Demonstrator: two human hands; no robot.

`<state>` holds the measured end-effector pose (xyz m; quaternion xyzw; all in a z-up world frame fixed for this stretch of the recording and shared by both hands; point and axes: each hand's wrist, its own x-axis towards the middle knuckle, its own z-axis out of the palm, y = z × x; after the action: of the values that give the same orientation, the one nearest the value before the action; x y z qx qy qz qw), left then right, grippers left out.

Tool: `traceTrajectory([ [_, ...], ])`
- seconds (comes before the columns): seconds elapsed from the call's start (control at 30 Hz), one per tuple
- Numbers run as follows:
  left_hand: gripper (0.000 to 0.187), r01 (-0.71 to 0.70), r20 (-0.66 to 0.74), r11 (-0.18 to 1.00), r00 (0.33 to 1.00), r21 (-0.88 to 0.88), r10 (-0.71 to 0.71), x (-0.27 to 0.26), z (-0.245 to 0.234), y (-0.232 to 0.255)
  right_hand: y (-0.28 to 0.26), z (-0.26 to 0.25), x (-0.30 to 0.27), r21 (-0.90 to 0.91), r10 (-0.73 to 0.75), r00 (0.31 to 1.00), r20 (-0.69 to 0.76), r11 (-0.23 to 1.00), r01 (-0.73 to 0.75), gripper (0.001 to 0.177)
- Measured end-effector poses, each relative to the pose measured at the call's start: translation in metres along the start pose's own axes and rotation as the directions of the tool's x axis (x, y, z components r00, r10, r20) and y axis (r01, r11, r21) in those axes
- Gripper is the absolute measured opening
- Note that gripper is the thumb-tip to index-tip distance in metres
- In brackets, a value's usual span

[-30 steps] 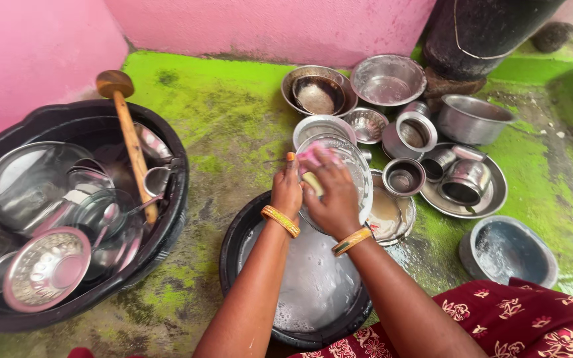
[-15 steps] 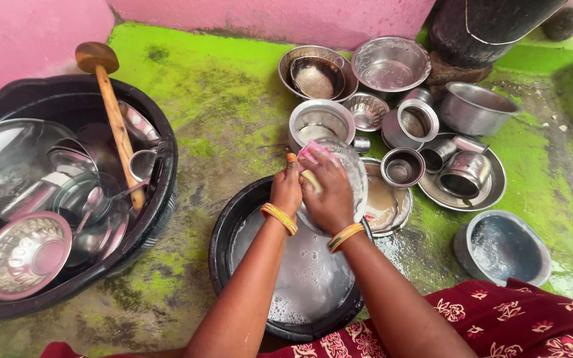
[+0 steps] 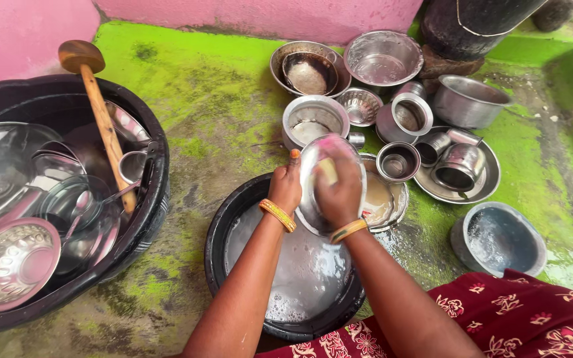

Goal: The person washes metal plates and bowls by hand with a scrubber and soapy water in a basin on the floor.

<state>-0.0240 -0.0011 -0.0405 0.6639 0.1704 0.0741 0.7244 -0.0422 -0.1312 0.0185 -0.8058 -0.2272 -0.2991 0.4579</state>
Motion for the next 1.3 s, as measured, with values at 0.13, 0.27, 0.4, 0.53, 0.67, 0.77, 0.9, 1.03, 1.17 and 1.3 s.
traceTrajectory([
  [0.13,0.075,-0.029,-0.02,1.0,0.999,0.006,0.029,0.0,0.003,0.003,0.018,-0.012,0.011,0.036,0.275,0.955,-0.108,0.961,-0.273,0.034],
  [0.27,0.072,-0.007,0.008,0.999,1.0,-0.048,0.007,-0.004,0.005,0.017,-0.015,-0.003,-0.008,0.041,0.053,0.998,-0.045,0.998,-0.051,0.044],
  [0.4,0.065,-0.056,0.077,0.974,0.994,-0.217,0.074,-0.01,0.003,0.022,-0.012,-0.003,-0.008,-0.064,-0.079,0.997,0.008,0.995,0.079,0.038],
  [0.53,0.078,-0.19,0.039,0.978,0.982,0.09,0.187,-0.01,0.001,0.027,0.025,-0.014,0.01,0.261,0.275,0.95,-0.146,0.937,-0.231,0.036],
  [0.67,0.08,-0.18,-0.005,0.976,0.983,0.123,0.182,-0.011,0.006,0.033,0.018,-0.018,0.003,0.176,0.362,0.919,-0.154,0.926,-0.335,0.038],
  [0.77,0.08,-0.271,0.066,0.949,0.962,0.159,0.264,-0.014,0.014,0.032,-0.009,-0.008,-0.01,0.004,0.005,0.995,-0.097,1.0,-0.004,0.048],
  [0.9,0.084,-0.259,0.147,0.963,0.958,0.07,0.247,-0.017,0.012,0.028,-0.008,-0.011,-0.008,-0.055,-0.053,0.995,-0.086,0.997,0.048,0.044],
  [1.03,0.087,-0.339,0.124,0.908,0.94,0.247,0.318,-0.02,0.003,0.028,0.018,-0.024,0.007,-0.28,0.102,0.956,-0.274,0.943,-0.18,0.039],
  [1.17,0.089,-0.359,0.114,0.906,0.933,0.224,0.341,-0.017,0.004,0.028,-0.006,-0.016,-0.01,-0.017,0.179,0.971,-0.158,0.983,-0.184,0.032],
  [1.3,0.087,-0.249,0.206,0.968,0.945,-0.042,0.252,-0.015,0.005,0.025,-0.016,-0.014,-0.013,-0.049,-0.194,0.977,-0.089,0.98,0.191,0.035],
])
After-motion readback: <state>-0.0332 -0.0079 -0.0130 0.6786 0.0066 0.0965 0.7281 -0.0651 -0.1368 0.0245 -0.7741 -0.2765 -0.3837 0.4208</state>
